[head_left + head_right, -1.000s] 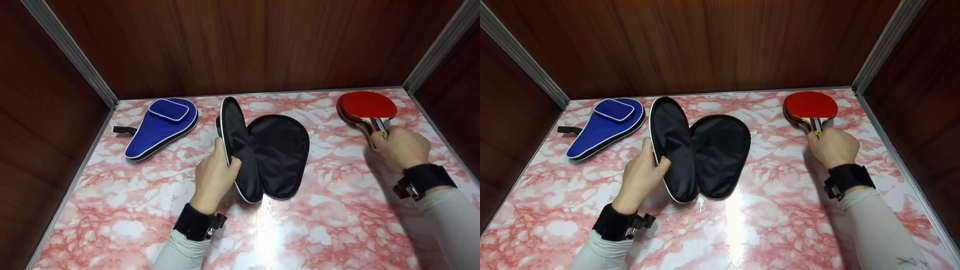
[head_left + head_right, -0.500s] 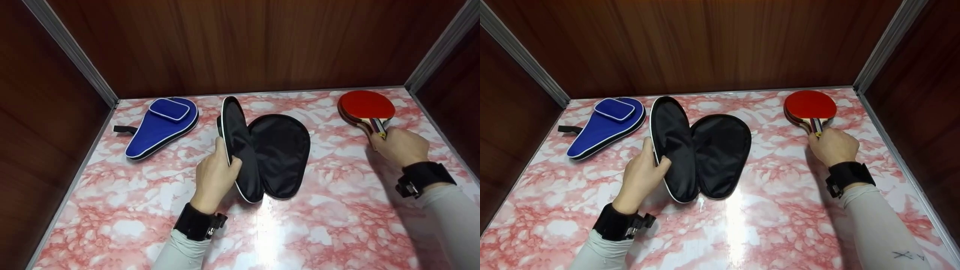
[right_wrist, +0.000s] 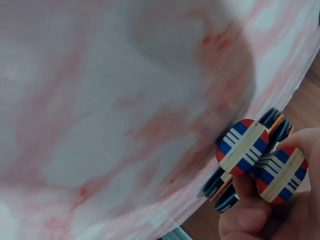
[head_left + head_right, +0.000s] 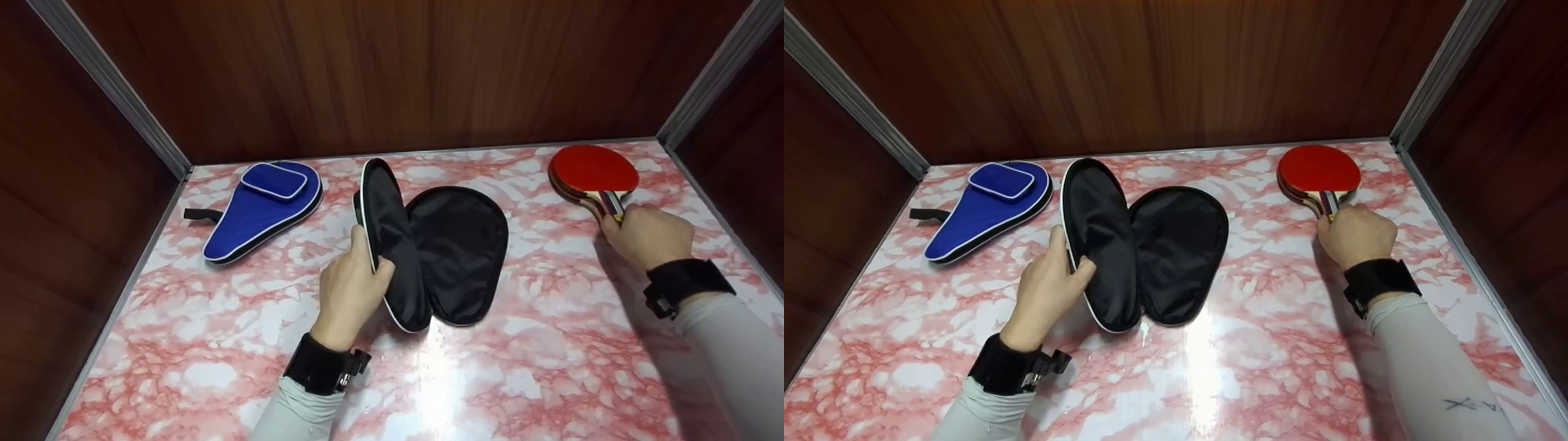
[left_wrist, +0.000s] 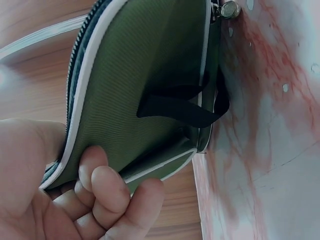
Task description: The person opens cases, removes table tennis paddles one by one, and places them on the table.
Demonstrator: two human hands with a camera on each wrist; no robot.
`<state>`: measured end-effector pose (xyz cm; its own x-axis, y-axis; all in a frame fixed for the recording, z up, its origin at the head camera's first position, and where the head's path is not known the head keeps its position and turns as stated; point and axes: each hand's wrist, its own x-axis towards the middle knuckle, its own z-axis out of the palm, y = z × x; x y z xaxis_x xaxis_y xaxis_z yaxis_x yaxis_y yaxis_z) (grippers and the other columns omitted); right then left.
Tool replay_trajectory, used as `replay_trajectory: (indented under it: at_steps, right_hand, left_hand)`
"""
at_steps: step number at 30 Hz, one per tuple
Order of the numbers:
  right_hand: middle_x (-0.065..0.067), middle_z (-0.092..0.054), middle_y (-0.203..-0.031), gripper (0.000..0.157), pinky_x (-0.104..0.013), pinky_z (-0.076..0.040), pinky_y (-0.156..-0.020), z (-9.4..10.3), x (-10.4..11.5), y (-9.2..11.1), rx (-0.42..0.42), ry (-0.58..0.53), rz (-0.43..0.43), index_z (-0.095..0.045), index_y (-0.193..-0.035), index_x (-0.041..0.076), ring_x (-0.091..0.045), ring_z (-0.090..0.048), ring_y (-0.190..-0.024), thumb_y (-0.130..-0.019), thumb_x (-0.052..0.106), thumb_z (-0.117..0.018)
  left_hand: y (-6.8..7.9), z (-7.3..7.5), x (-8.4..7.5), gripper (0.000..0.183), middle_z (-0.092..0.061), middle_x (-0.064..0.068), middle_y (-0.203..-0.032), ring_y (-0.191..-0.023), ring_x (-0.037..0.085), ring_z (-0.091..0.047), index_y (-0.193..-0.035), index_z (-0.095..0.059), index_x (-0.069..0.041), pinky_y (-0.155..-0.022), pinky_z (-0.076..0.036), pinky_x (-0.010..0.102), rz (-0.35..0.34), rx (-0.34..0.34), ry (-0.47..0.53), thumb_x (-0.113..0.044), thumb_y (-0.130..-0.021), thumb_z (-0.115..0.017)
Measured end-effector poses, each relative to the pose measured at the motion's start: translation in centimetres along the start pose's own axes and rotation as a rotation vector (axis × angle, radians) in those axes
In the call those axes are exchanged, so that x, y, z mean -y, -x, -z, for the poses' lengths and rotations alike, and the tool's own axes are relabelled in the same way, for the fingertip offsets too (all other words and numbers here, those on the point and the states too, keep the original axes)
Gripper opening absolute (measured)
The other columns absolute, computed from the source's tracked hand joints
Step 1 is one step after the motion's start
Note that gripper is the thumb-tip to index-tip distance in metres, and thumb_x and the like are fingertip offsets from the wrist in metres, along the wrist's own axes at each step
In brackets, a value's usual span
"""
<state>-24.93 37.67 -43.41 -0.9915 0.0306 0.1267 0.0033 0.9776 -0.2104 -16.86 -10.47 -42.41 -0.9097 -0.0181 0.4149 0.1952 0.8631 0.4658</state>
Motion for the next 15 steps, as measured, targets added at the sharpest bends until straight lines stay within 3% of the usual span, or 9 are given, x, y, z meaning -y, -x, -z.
replay_trajectory:
  at_steps: [15]
  right_hand:
    - [-0.010, -0.053, -0.064, 0.051, -0.050, -0.041, -0.052, -0.01, -0.02, 0.09, 0.079, -0.005, -0.073, -0.059, -0.081, 0.003, -0.036, -0.056, -0.060, -0.106, 0.048, -0.055]
  left_hand:
    - [0.05, 0.01, -0.16, 0.035, -0.058, 0.015, -0.062, -0.057, 0.047, -0.062, -0.116, -0.050, -0.001, -0.054, -0.048, 0.060, -0.025, -0.016, 0.012, -0.020, -0.093, -0.068]
